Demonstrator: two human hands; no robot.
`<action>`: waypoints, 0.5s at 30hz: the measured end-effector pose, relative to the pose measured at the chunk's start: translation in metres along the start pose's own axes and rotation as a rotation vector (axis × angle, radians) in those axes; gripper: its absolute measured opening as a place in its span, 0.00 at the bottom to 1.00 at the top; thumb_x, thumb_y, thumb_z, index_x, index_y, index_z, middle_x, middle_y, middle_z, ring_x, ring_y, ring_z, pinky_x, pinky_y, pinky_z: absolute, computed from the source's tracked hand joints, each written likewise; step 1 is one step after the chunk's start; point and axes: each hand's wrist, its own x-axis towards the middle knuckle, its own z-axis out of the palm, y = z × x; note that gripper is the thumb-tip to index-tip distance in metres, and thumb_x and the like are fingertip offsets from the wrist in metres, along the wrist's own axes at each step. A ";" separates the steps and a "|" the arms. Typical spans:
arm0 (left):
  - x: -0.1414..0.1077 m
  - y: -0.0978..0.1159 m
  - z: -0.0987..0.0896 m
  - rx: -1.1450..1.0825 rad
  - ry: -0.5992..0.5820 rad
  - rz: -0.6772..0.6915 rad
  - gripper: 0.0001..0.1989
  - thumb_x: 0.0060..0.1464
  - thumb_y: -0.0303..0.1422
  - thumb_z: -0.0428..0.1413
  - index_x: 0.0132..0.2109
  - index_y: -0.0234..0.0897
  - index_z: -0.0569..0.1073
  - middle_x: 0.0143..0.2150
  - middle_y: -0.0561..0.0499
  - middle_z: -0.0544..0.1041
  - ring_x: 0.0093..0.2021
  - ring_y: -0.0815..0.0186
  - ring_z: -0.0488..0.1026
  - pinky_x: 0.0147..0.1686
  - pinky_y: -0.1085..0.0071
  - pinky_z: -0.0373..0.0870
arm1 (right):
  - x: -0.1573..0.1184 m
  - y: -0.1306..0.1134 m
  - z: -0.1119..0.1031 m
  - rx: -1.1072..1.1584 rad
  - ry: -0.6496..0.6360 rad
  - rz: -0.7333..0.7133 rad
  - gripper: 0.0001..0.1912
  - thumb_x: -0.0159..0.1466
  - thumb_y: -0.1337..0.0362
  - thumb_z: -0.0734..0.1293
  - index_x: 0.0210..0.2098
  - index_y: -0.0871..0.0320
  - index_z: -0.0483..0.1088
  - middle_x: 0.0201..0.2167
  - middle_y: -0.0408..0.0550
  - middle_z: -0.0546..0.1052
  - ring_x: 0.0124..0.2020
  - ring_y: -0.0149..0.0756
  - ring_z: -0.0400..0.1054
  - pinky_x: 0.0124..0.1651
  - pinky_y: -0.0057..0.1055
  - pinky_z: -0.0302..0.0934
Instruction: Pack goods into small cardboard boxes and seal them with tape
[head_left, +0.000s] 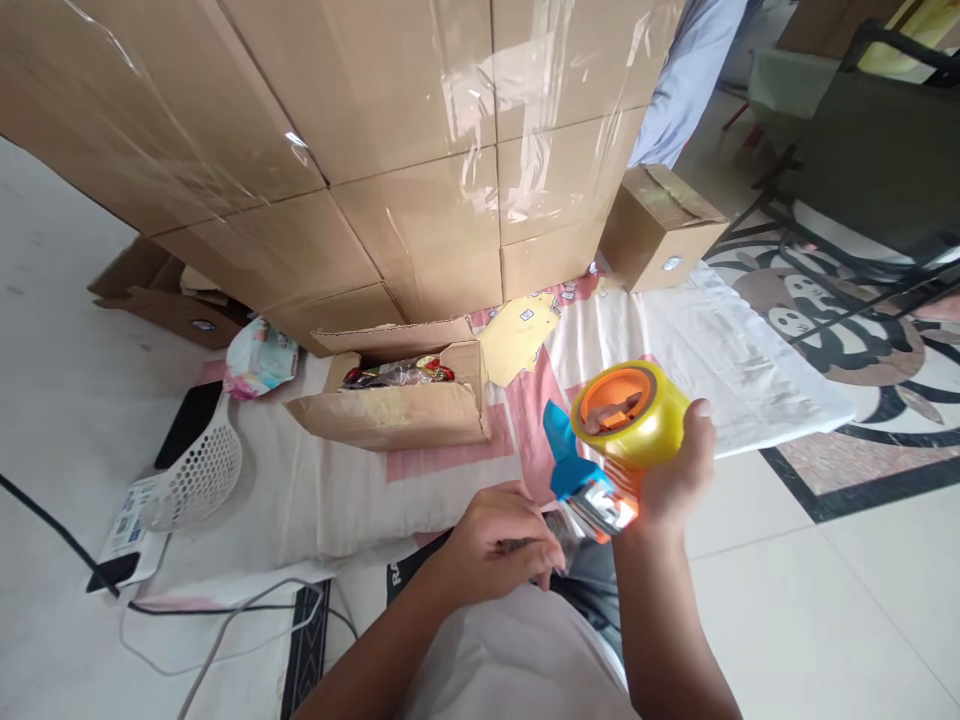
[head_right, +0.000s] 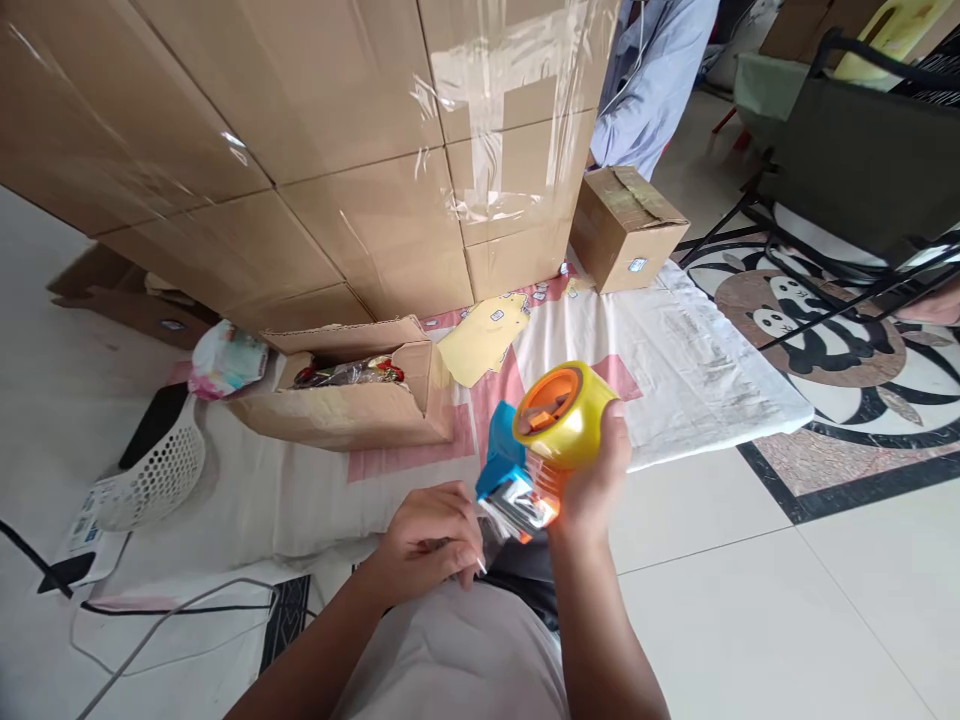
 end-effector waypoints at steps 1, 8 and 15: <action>0.000 0.005 0.002 0.006 0.021 -0.006 0.21 0.67 0.36 0.52 0.25 0.39 0.74 0.20 0.53 0.78 0.24 0.68 0.74 0.40 0.67 0.69 | 0.002 0.004 -0.001 -0.020 0.019 -0.060 0.24 0.61 0.44 0.69 0.43 0.58 0.77 0.37 0.49 0.80 0.39 0.42 0.78 0.40 0.36 0.73; 0.000 0.008 0.001 0.050 0.163 -0.127 0.15 0.66 0.30 0.53 0.29 0.39 0.77 0.18 0.55 0.76 0.21 0.70 0.70 0.33 0.69 0.68 | 0.016 0.019 -0.005 -0.094 0.072 -0.273 0.22 0.65 0.44 0.63 0.41 0.57 0.76 0.34 0.50 0.79 0.36 0.44 0.78 0.40 0.40 0.74; -0.002 -0.011 -0.007 -0.014 0.133 -0.126 0.18 0.67 0.32 0.53 0.27 0.38 0.76 0.19 0.54 0.76 0.24 0.69 0.71 0.35 0.69 0.68 | 0.010 0.004 0.005 -0.047 0.130 -0.207 0.19 0.66 0.47 0.62 0.42 0.53 0.76 0.41 0.48 0.80 0.47 0.45 0.77 0.47 0.40 0.74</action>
